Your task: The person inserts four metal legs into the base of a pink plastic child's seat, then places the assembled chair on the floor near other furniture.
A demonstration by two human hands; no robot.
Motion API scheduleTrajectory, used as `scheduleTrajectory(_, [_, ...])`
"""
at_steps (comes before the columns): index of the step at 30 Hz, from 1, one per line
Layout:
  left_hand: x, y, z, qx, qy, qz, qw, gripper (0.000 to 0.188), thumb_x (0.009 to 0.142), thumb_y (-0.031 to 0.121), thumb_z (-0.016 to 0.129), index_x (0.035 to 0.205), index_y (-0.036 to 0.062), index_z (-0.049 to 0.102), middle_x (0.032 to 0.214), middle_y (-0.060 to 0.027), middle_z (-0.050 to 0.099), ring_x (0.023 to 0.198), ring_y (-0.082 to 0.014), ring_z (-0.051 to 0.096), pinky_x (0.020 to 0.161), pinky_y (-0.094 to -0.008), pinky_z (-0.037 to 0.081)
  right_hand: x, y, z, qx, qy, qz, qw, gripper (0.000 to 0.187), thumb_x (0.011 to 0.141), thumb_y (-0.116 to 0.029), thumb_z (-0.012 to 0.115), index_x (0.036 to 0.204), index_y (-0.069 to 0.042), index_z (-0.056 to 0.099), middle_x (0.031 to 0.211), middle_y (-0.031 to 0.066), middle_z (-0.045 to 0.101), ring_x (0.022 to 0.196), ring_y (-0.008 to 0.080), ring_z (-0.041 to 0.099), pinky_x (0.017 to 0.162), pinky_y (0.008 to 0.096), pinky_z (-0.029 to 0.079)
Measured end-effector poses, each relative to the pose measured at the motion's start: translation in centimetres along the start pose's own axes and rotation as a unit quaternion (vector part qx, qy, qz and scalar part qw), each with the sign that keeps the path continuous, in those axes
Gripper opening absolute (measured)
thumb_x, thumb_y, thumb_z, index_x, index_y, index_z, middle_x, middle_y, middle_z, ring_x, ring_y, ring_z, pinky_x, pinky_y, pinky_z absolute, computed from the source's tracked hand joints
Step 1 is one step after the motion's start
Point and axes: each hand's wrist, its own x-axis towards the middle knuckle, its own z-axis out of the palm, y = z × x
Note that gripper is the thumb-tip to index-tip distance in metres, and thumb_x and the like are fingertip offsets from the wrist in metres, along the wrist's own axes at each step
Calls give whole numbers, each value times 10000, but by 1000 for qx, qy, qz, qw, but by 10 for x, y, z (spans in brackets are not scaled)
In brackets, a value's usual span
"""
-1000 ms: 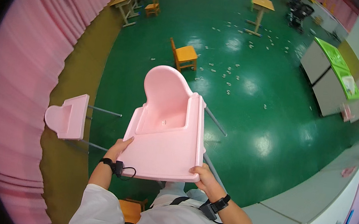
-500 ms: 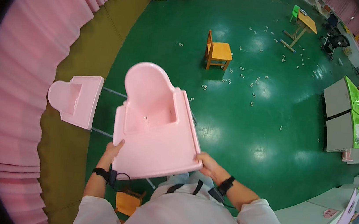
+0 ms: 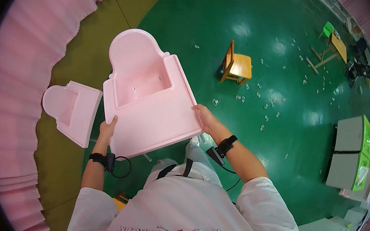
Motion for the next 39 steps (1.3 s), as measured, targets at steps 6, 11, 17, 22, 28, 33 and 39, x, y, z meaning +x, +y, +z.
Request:
scheduleTrajectory(6, [81,27,17,28,82,8,996,591,785,428,713,1009,-108,607,961,-197,666,865,-261,647,765,-345,495,116,-74,3,-63,-46,-25,997,519,881,-437,492,1133,14,541,1028,139,604,891,229,612,818,372,509])
scheduleTrajectory(11, [148,60,44,22,109,6,994,634,775,473,696,981,-119,603,947,-231,660,877,-306,649,772,-367,494,199,-145,22,-375,140,-51,915,893,834,-664,442,1040,197,564,1045,316,603,995,359,613,863,401,472])
scheduleTrajectory(17, [231,79,37,-44,142,-60,987,632,788,468,674,990,-125,591,963,-237,653,893,-307,645,785,-376,488,290,-223,99,-517,177,-120,829,904,821,-717,390,822,152,638,852,350,615,910,454,616,794,439,480])
scheduleTrajectory(22, [313,107,19,-79,204,-57,974,654,785,487,668,1009,-121,579,985,-243,643,903,-316,638,779,-385,490,389,-292,167,-517,154,-122,833,889,779,-730,460,803,140,642,816,317,632,866,403,641,779,420,486])
scheduleTrajectory(28, [383,135,0,-80,253,-160,951,647,788,479,674,1027,-115,574,991,-231,644,895,-301,636,768,-384,491,501,-338,245,-536,107,-121,828,856,732,-734,529,805,109,656,770,263,647,813,330,659,736,402,496])
scheduleTrajectory(33, [424,119,7,-110,326,-177,922,559,834,422,646,1056,-87,583,1006,-207,652,901,-294,636,794,-381,483,592,-353,293,-597,31,-105,795,812,755,-719,518,806,78,661,743,219,649,748,321,657,678,405,500])
scheduleTrajectory(39, [478,87,8,-93,377,-236,891,577,841,442,627,1041,-97,583,995,-242,647,905,-360,631,799,-421,479,682,-351,341,-645,-32,-143,750,779,800,-698,480,770,63,645,714,232,631,686,369,627,636,430,489])
